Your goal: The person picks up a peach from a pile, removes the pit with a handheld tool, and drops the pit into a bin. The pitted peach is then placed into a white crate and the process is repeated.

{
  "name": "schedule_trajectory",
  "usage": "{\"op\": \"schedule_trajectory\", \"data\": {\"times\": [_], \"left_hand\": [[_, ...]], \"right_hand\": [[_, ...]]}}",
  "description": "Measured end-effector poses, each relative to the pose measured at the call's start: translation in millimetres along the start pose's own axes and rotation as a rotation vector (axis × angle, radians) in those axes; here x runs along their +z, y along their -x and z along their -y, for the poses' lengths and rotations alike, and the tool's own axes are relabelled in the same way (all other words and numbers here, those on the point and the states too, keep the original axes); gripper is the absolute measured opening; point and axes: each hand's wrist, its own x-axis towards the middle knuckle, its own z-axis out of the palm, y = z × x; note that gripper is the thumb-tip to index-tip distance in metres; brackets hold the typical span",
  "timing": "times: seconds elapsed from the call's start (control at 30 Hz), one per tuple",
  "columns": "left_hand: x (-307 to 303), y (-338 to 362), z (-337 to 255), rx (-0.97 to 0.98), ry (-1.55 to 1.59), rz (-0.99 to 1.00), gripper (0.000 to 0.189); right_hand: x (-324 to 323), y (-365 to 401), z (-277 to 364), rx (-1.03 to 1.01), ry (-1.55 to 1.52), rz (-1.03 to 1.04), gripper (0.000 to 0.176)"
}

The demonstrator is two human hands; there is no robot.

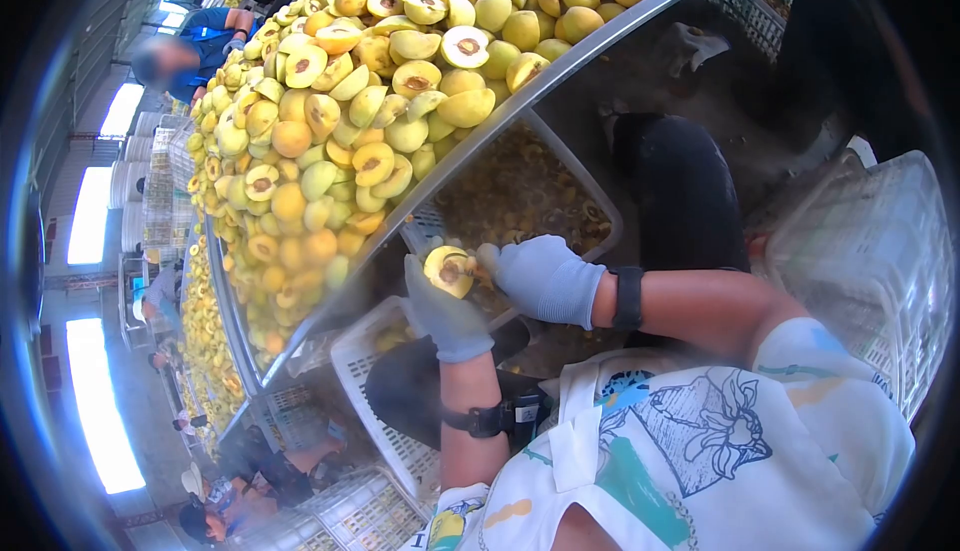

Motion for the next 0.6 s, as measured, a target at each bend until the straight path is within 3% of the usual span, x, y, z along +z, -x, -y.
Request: {"op": "schedule_trajectory", "data": {"times": [0.1, 0.2, 0.3, 0.4, 0.5, 0.6], "left_hand": [[3.1, -1.9, 8.4, 0.092, -0.166, -0.051, 0.041], [15.5, 3.8, -0.2, -0.069, 0.023, -0.134, 0.04], [23.3, 11.0, -12.2, -0.113, 0.028, -0.147, 0.041], [24.3, 11.4, -12.7, -0.134, 0.106, -0.179, 0.045], [24.9, 10.4, -12.3, -0.156, 0.062, -0.182, 0.045], [15.8, 6.2, 3.3, -0.04, -0.031, -0.133, 0.043]], "right_hand": [[1.5, 2.0, 2.4, 0.057, -0.045, 0.08, 0.023], [-0.7, 1.3, 8.7, 0.12, -0.103, 0.202, 0.029], [-0.2, 4.4, 3.1, 0.051, -0.269, 0.156, 0.033], [2.6, -0.2, -0.5, 0.146, -0.639, 0.233, 0.037], [4.7, -1.4, -3.7, 0.171, -0.785, 0.289, 0.037], [3.9, 3.0, 1.2, 0.151, -0.551, 0.246, 0.039]]}}
